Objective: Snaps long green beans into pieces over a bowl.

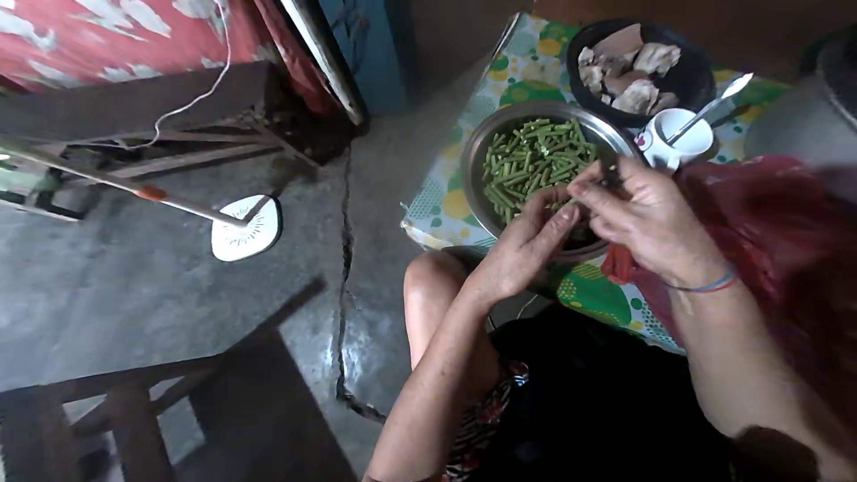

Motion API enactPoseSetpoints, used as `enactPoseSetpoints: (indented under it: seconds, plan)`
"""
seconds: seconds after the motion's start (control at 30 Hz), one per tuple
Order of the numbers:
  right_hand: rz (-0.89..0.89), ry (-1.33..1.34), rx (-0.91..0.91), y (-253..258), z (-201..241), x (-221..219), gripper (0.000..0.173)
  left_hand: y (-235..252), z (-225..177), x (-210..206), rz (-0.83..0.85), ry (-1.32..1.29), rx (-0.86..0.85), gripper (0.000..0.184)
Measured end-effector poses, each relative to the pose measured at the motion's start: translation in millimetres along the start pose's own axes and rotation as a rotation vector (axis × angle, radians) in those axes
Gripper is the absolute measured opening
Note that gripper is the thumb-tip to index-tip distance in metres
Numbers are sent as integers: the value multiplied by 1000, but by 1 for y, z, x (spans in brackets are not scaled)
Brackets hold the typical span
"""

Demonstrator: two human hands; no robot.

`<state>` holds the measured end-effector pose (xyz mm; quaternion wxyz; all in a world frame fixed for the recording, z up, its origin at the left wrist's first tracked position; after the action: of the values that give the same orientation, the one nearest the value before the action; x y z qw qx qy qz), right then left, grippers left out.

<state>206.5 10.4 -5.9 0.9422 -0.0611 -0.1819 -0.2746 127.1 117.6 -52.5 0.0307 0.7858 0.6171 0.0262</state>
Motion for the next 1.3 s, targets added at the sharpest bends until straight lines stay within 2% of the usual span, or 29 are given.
enactPoseSetpoints:
  seconds: [0.07, 0.13, 0.2, 0.3, 0.37, 0.47, 0.53, 0.67, 0.83, 0.93, 1.0, 1.03, 1.17, 1.3]
  plan:
    - [-53, 25, 1, -4, 2, 15, 6, 1, -2, -2, 15, 110, -37, 27]
    - [-61, -25, 12, -6, 4, 21, 9, 3, -3, -2, -2, 179, -57, 25]
    - [-76, -171, 31, -10, 5, 23, 28, 4, -3, 0, -28, 196, -36, 27]
    - [-39, -361, 154, -17, 12, 12, 51, 2, -1, 7, -15, 78, -4, 30]
    - [33, -470, 209, -22, 14, -3, 55, 0, 2, 8, 24, -99, 6, 32]
    - [26, -650, 217, -22, 13, -13, 51, 1, 1, 2, 91, -316, -29, 32]
    - [1, -718, 240, -19, 13, -14, 49, 1, 1, 1, 88, -338, -56, 31]
    - [-44, -713, 269, -17, 11, -15, 40, 0, -4, 4, 60, -142, -112, 28]
    - [-12, -487, 115, -7, -5, -12, 32, 1, -9, -1, 62, 146, -158, 26]
    - [4, -349, 54, -1, -13, -4, 40, 2, -9, 1, 68, 111, -159, 28]
    - [10, -317, 48, 0, -12, 0, 51, 3, -5, 1, 73, 60, -120, 29]
    - [21, -313, 73, -1, -9, 0, 52, 3, -3, 1, 81, 35, -92, 29]
    - [33, -365, 198, -6, 3, -8, 23, 3, 2, -1, 105, -31, -48, 30]
    - [-57, -251, 149, -8, 2, 5, 14, 2, -1, -4, 172, 0, -19, 32]
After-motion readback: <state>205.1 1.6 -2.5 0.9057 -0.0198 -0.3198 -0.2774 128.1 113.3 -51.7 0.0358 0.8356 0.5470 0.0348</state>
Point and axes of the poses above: each hand's wrist, its own y-axis towards the middle knuckle, its own x-axis out of the back of the hand, z = x × y, the point moved 7 cm from there along y, towards the middle knuckle, and after that the axes turned 15 degrees about z, right-handed, at the moved point
